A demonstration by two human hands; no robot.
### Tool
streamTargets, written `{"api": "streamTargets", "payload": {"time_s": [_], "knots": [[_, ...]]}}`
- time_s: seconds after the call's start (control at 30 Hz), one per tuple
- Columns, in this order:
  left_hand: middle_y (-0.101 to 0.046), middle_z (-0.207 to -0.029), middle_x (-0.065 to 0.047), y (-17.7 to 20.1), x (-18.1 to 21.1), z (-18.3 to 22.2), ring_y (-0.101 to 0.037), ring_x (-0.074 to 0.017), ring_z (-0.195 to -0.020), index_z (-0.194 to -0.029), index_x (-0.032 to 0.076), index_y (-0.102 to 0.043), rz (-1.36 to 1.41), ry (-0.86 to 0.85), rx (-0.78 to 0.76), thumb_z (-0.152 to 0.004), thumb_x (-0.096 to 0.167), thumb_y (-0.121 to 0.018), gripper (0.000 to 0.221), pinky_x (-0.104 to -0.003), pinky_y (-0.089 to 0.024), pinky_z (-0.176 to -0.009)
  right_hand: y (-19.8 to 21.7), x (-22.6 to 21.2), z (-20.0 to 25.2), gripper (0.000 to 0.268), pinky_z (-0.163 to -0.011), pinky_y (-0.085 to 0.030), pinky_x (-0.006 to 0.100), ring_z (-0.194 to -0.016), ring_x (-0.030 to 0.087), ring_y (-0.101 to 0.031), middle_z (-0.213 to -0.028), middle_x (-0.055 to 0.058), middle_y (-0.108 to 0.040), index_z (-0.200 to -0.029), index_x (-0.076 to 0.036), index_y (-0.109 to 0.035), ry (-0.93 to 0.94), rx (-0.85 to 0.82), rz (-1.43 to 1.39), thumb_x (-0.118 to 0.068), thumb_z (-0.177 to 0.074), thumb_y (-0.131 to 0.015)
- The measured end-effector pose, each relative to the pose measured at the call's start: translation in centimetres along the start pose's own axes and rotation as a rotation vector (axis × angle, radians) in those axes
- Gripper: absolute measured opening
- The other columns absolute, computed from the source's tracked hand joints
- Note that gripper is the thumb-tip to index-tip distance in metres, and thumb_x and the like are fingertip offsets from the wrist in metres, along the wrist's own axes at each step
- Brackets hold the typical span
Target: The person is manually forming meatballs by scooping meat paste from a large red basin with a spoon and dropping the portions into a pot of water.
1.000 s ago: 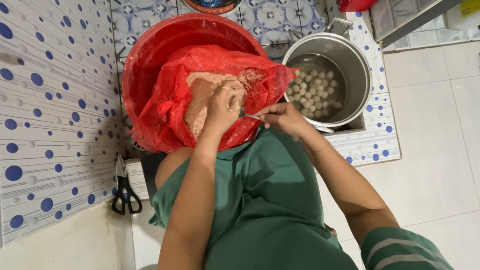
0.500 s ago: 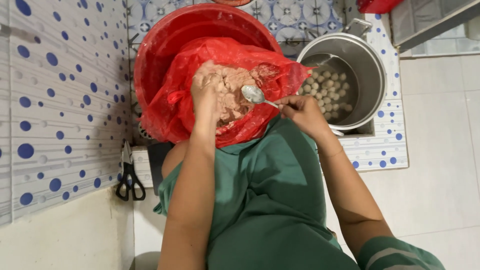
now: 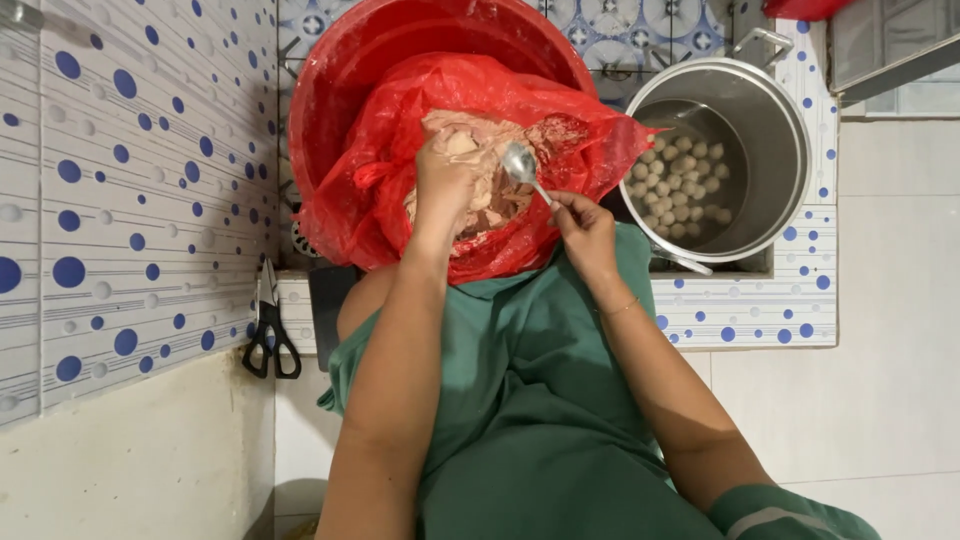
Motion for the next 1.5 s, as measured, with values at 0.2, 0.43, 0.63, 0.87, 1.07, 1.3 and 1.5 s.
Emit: {"api": "streamTargets", "payload": {"time_s": [0.2, 0.43, 0.63, 0.87, 1.07, 1.3, 1.5], "knots": [[-0.058, -0.053, 0.001, -0.3, 0.2, 0.0, -0.053, -0.0112, -0.044, -0.068, 0.015, -0.068, -0.144, -0.028, -0.094, -0.062, -0.003, -0.084, 0.025, -0.028, -0.049, -0.044, -0.1, -1.6, 0.2, 0.020, -0.062, -0.042, 0.020, -0.066, 0.008, -0.056, -0.067, 0.007, -0.069, -0.112, -0.006, -0.079, 0.009, 0.041, -0.026, -0.004, -0.098, -0.065], [-0.057, -0.061, -0.004, -1.4, 0.7, -0.1, -0.051, -0.0089, -0.046, -0.084, 0.009, -0.058, 0.054, 0.007, -0.272, -0.079, 0.006, -0.085, 0.028, -0.025, -0.043, -0.030, -0.1, -1.2, 0.2, 0.022, -0.055, -0.035, 0.020, -0.061, 0.004, -0.050, -0.068, 0.007, -0.069, -0.115, -0.005, -0.077, 0.009, 0.032, -0.014, -0.003, -0.099, -0.062], [-0.044, -0.056, -0.004, -1.3, 2.5, 1.3, -0.042, -0.0077, -0.039, -0.084, 0.005, -0.063, 0.226, 0.132, -0.219, -0.095, 0.012, -0.064, 0.013, -0.024, -0.039, -0.027, 0.0, -0.9, 0.1, 0.020, -0.054, -0.035, 0.020, -0.060, 0.004, -0.050, -0.069, 0.007, -0.069, -0.115, -0.005, -0.077, 0.010, 0.039, -0.001, -0.004, -0.099, -0.064], [-0.068, -0.066, -0.003, -1.4, 1.5, 1.3, -0.058, -0.0042, -0.060, -0.090, 0.004, -0.073, 0.129, -0.008, -0.221, -0.072, 0.002, -0.091, 0.025, -0.021, -0.057, -0.057, -0.1, -0.3, -0.1, 0.021, -0.050, -0.033, 0.020, -0.058, 0.005, -0.048, -0.068, 0.007, -0.069, -0.114, -0.005, -0.077, 0.015, 0.036, -0.009, -0.003, -0.099, -0.063], [-0.059, -0.059, -0.001, -0.5, -1.3, 0.0, -0.056, -0.0068, -0.056, -0.081, 0.006, -0.070, -0.061, -0.057, -0.195, -0.064, -0.001, -0.089, 0.027, -0.024, -0.053, -0.053, -0.1, -0.4, -0.1, 0.020, -0.050, -0.033, 0.019, -0.059, 0.004, -0.049, -0.068, 0.008, -0.069, -0.113, -0.005, -0.077, 0.020, 0.037, -0.017, -0.002, -0.099, -0.064], [-0.060, -0.058, -0.003, -0.4, 1.7, 0.7, -0.056, -0.0103, -0.060, -0.072, 0.004, -0.061, -0.121, -0.229, -0.241, -0.069, 0.006, -0.091, 0.030, -0.020, -0.048, -0.060, -0.1, -0.6, 0.0, 0.020, -0.050, -0.033, 0.018, -0.059, 0.004, -0.049, -0.067, 0.007, -0.068, -0.113, -0.005, -0.077, 0.018, 0.051, -0.028, -0.003, -0.098, -0.064], [-0.063, -0.067, -0.002, -0.5, 1.5, 1.6, -0.057, -0.0121, -0.069, -0.076, 0.012, -0.067, -0.120, -0.048, -0.261, -0.100, 0.051, -0.062, 0.046, -0.029, -0.049, -0.072, -0.1, -0.7, 0.1, 0.021, -0.051, -0.034, 0.019, -0.062, 0.005, -0.052, -0.069, 0.008, -0.069, -0.115, -0.005, -0.078, 0.026, 0.041, -0.006, -0.003, -0.099, -0.063]]}}
Point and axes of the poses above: each hand's wrist, its own z-axis away from the middle knuckle, its own y-axis out of the back of the hand, x = y × z, the point moved 4 cm from there along -z, towards the middle knuckle
